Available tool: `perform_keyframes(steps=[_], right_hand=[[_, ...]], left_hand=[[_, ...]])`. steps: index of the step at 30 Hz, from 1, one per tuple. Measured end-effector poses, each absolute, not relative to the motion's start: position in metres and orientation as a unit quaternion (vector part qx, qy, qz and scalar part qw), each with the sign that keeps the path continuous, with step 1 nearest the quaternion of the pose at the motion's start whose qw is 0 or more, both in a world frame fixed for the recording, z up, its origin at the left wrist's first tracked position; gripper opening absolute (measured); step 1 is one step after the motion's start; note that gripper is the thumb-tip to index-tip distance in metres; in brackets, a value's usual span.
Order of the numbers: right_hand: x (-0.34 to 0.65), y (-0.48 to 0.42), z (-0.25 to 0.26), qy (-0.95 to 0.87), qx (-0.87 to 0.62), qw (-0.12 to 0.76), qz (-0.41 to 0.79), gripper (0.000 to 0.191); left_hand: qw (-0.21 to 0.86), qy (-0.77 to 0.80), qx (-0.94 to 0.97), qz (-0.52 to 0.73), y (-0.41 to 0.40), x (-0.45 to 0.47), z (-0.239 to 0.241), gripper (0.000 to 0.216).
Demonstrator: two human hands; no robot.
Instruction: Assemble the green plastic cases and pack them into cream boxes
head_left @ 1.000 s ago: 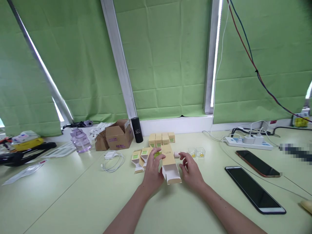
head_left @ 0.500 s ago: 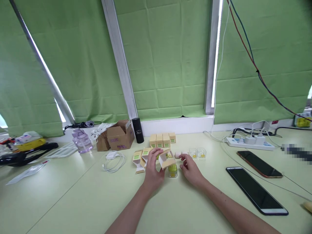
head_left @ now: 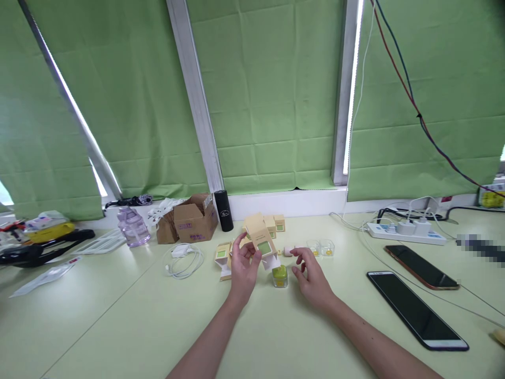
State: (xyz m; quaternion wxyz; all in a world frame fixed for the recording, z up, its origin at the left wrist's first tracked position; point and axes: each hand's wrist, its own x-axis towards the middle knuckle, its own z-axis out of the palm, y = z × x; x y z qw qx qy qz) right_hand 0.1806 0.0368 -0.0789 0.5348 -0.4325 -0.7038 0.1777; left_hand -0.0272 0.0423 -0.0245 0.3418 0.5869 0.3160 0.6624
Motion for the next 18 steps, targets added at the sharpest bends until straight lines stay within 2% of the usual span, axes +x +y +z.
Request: perform_keyframes(steps=[7,18], right_hand=[[0.173,0.018,-0.065,-0.729,-0.375,0.559,0.122,0.041],[0.169,0.005,-0.055,-0.738,-0.332,0.566,0.158,0.051]], left_hand=[[0.397,0.323,0.579,0.635,0.035,-0.021,-0.022,0.055],[0.443,0.351,0.584,0.583,0.027,-0.011,-0.027,0.052]])
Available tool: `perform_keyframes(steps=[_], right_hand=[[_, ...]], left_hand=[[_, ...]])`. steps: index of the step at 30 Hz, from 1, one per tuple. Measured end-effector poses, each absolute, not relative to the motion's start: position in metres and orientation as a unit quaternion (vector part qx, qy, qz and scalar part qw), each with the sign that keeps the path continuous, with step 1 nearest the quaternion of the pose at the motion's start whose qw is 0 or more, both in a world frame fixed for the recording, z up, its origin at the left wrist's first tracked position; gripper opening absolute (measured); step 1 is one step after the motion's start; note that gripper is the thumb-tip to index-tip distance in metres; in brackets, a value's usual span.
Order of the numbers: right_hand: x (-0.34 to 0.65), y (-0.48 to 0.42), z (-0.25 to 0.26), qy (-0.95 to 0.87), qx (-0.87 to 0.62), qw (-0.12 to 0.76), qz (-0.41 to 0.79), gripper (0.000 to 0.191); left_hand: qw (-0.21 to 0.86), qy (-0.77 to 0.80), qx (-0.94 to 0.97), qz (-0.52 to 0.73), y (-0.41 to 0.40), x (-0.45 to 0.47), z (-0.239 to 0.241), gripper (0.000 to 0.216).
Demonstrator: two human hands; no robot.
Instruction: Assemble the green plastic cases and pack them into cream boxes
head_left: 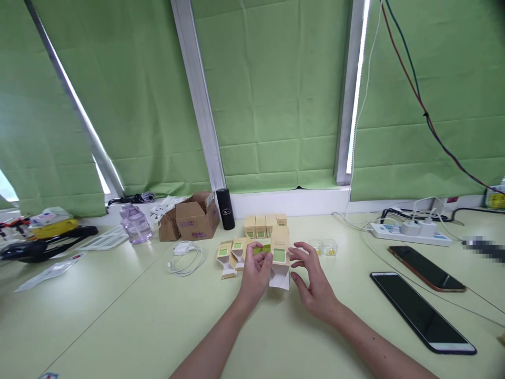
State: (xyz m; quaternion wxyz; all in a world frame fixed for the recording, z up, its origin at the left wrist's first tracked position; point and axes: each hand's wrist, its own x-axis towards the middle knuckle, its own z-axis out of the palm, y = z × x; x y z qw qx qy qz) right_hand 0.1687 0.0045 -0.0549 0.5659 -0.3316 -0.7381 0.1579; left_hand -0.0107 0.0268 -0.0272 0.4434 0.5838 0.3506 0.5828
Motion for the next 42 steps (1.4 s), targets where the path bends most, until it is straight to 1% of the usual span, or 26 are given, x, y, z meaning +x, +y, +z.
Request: perform_keyframes(steps=[4,10,15,18,21,24,30,42], right_hand=[[0.167,0.002,-0.054,-0.744,-0.327,0.560,0.159,0.050],[0.169,0.004,-0.054,-0.731,-0.327,0.567,0.194,0.038],[0.171,0.006,-0.052,-0.696,-0.337,0.589,0.234,0.032],[0.172,0.007,-0.051,-0.679,-0.343,0.600,0.248,0.029],[0.172,0.007,-0.050,-0.670,-0.341,0.606,0.262,0.029],[0.172,0.007,-0.050,-0.668,-0.338,0.605,0.271,0.030],[0.172,0.007,-0.052,-0.675,-0.333,0.598,0.274,0.031],[0.172,0.007,-0.053,-0.680,-0.329,0.590,0.284,0.030]], left_hand=[[0.437,0.359,0.588,0.578,0.027,-0.010,-0.029,0.052],[0.396,0.371,0.619,0.567,0.025,-0.013,-0.033,0.043],[0.313,0.354,0.666,0.577,0.024,-0.018,-0.033,0.034],[0.272,0.348,0.690,0.574,0.024,-0.020,-0.032,0.039],[0.276,0.324,0.712,0.558,0.023,-0.021,-0.032,0.046],[0.278,0.301,0.730,0.546,0.022,-0.019,-0.031,0.047],[0.271,0.311,0.739,0.533,0.022,-0.018,-0.031,0.038],[0.264,0.360,0.707,0.549,0.018,-0.011,-0.031,0.028]])
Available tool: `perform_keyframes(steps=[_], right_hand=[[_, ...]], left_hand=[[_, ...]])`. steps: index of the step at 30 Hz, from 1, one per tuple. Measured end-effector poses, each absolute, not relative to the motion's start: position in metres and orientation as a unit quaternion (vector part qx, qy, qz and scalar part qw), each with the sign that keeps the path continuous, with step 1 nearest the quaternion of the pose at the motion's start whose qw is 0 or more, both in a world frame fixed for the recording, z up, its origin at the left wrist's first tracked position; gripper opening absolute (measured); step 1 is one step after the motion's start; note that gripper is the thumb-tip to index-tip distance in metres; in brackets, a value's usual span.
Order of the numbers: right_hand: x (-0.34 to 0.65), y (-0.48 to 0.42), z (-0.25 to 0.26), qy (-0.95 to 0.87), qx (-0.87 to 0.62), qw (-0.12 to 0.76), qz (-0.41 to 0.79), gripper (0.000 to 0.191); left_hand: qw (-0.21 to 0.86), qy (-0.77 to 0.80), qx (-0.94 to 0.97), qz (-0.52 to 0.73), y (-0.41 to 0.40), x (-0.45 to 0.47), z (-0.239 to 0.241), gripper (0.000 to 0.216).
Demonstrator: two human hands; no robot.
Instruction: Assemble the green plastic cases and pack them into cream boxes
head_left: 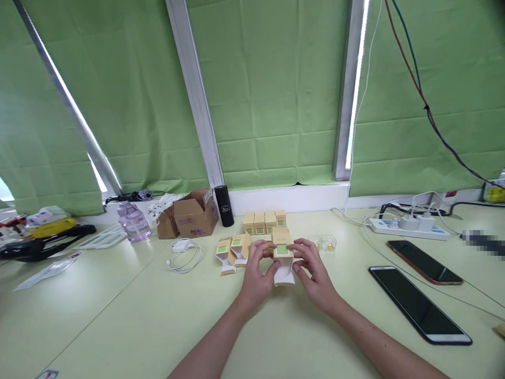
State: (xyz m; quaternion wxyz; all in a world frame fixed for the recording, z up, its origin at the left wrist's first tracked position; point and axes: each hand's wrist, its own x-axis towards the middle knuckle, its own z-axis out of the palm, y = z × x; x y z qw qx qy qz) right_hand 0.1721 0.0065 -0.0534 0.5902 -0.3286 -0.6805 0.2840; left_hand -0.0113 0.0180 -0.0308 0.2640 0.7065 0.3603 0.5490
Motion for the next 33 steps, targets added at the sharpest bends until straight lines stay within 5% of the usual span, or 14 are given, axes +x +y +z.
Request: perform_keyframes(steps=[33], right_hand=[[0.1708,0.0071,-0.0511,-0.660,-0.343,0.600,0.295,0.030]], left_hand=[[0.229,0.382,0.722,0.529,0.0150,-0.0095,-0.0331,0.028]])
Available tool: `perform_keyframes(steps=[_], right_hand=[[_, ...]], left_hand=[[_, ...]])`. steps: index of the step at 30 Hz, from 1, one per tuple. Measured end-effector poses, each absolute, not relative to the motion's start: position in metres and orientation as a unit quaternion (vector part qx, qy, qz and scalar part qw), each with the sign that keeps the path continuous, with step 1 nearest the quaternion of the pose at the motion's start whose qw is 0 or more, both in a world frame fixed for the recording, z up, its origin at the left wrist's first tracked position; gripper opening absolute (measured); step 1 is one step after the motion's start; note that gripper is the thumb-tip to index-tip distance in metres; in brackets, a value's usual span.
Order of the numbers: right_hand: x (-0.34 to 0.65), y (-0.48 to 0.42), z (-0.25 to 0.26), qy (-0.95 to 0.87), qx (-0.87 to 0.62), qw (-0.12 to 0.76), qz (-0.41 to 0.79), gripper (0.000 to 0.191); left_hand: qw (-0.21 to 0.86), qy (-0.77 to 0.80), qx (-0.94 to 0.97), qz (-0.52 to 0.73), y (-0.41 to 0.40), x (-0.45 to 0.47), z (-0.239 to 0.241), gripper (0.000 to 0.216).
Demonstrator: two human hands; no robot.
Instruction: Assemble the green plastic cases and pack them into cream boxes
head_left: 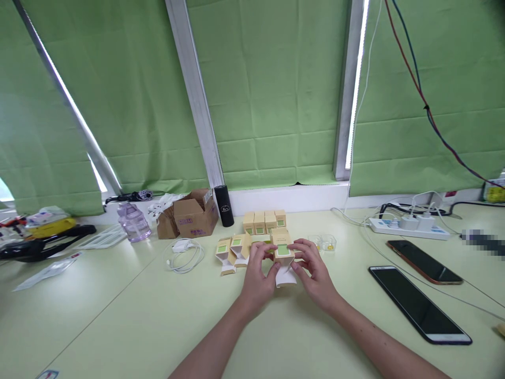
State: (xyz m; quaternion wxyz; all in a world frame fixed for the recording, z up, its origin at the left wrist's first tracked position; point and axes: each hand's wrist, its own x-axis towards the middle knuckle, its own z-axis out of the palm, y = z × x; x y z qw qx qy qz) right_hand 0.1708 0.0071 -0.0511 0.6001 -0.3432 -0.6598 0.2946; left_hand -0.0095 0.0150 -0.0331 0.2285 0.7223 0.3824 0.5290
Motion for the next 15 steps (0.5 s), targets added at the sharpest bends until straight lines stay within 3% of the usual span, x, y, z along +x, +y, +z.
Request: perform_keyframes(steps=[8,15], right_hand=[[0.171,0.012,-0.054,-0.645,-0.345,0.613,0.298,0.030],[0.173,0.014,-0.055,-0.634,-0.357,0.623,0.288,0.027]], left_hand=[[0.247,0.350,0.748,0.506,0.014,-0.014,-0.032,0.036],[0.270,0.311,0.782,0.468,0.013,-0.020,-0.032,0.063]])
